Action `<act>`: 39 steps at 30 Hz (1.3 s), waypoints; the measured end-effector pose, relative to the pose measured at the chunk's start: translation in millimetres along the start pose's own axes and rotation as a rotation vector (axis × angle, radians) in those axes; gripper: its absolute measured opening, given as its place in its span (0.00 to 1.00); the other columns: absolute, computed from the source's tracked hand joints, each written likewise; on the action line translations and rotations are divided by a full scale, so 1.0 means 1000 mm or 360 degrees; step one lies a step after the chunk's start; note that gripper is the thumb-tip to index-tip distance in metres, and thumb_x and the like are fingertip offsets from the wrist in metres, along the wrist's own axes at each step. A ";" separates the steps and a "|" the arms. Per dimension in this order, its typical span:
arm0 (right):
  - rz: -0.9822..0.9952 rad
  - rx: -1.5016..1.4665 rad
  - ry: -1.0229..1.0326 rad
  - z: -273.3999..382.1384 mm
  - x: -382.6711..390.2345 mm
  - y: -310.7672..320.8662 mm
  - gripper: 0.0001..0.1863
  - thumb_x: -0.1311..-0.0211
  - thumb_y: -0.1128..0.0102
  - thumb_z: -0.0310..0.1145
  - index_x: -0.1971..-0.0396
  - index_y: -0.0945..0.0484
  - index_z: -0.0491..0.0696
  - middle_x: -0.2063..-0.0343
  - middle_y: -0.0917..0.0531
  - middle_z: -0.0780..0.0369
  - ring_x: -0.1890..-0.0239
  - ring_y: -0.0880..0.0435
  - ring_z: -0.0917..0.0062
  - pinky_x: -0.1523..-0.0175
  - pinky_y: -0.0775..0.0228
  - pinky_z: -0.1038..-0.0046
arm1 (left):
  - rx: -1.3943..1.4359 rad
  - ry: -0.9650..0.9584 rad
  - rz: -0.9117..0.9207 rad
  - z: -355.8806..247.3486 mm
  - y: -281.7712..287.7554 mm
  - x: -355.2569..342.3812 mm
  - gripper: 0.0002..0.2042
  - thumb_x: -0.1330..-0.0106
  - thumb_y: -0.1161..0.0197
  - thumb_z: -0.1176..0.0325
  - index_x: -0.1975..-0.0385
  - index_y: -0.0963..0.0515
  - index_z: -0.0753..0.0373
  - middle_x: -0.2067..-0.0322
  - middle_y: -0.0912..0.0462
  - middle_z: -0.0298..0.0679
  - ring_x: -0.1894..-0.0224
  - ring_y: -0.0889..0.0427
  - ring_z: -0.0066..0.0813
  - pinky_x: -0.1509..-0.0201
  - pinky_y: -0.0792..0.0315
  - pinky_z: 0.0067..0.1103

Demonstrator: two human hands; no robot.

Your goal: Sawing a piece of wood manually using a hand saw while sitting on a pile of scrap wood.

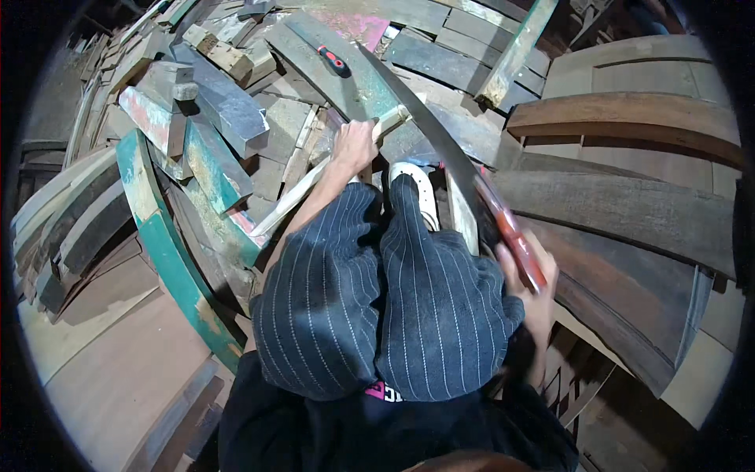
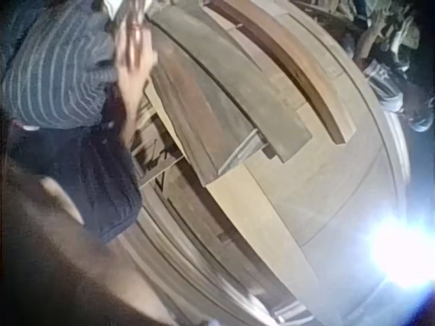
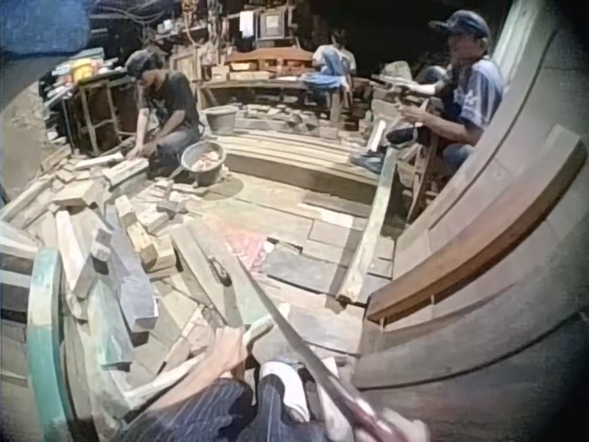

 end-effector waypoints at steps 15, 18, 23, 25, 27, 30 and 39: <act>-0.0087 -0.0090 0.0043 -0.010 -0.017 -0.004 0.08 0.43 0.37 0.28 0.70 0.26 0.40 0.86 0.27 0.57 0.87 0.26 0.73 0.78 0.36 0.75 | 0.0023 -0.0132 -0.0068 0.001 -0.028 -0.022 0.07 0.47 0.46 0.76 0.72 0.22 0.70 0.74 0.21 0.61 0.66 0.20 0.60 0.61 0.26 0.44; -0.0002 0.0095 0.0026 0.028 0.028 0.036 0.08 0.44 0.36 0.29 0.70 0.25 0.41 0.86 0.27 0.59 0.87 0.26 0.74 0.77 0.36 0.76 | -0.0049 -0.0035 -0.0085 -0.001 0.008 -0.011 0.07 0.48 0.44 0.73 0.73 0.22 0.70 0.75 0.22 0.60 0.67 0.20 0.59 0.61 0.26 0.44; 0.0049 0.0105 0.0008 0.032 0.037 0.062 0.10 0.45 0.36 0.30 0.67 0.23 0.41 0.85 0.26 0.59 0.86 0.25 0.72 0.75 0.34 0.73 | 0.0009 -0.0065 -0.0050 -0.001 0.006 -0.009 0.07 0.46 0.44 0.73 0.73 0.23 0.70 0.75 0.22 0.61 0.67 0.21 0.60 0.63 0.26 0.44; 0.0002 0.0003 0.0152 0.008 -0.005 0.012 0.12 0.43 0.37 0.33 0.64 0.23 0.41 0.82 0.23 0.55 0.81 0.23 0.62 0.71 0.33 0.70 | -0.0008 -0.0257 0.0022 -0.001 -0.011 0.005 0.06 0.46 0.46 0.75 0.72 0.22 0.68 0.75 0.22 0.60 0.68 0.20 0.59 0.64 0.26 0.44; -0.0144 -0.0312 0.0199 -0.023 -0.069 -0.047 0.12 0.41 0.39 0.34 0.65 0.26 0.40 0.78 0.23 0.49 0.80 0.25 0.57 0.70 0.32 0.67 | -0.0165 -0.0226 0.0222 -0.029 -0.011 0.000 0.07 0.46 0.43 0.73 0.69 0.21 0.66 0.75 0.21 0.58 0.68 0.19 0.57 0.62 0.25 0.43; -0.0082 -0.0058 0.0106 0.005 -0.085 -0.044 0.11 0.40 0.40 0.32 0.65 0.26 0.39 0.78 0.24 0.47 0.79 0.22 0.58 0.72 0.33 0.68 | -0.0022 -0.0181 -0.0187 -0.028 -0.012 0.002 0.11 0.48 0.37 0.66 0.68 0.20 0.64 0.73 0.19 0.56 0.65 0.19 0.56 0.60 0.26 0.44; 0.0129 -0.0078 0.0078 0.016 0.033 0.019 0.08 0.44 0.36 0.26 0.66 0.24 0.43 0.82 0.22 0.56 0.83 0.22 0.67 0.74 0.33 0.74 | -0.0093 -0.0145 0.0002 0.005 -0.004 0.009 0.07 0.51 0.43 0.75 0.74 0.21 0.71 0.73 0.20 0.61 0.66 0.19 0.57 0.60 0.24 0.41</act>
Point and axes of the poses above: each hand's wrist, its own x-axis away from the middle knuckle, its own y-axis out of the back of the hand, z = x × y, the point moved 2 cm from there along -x, towards the middle knuckle
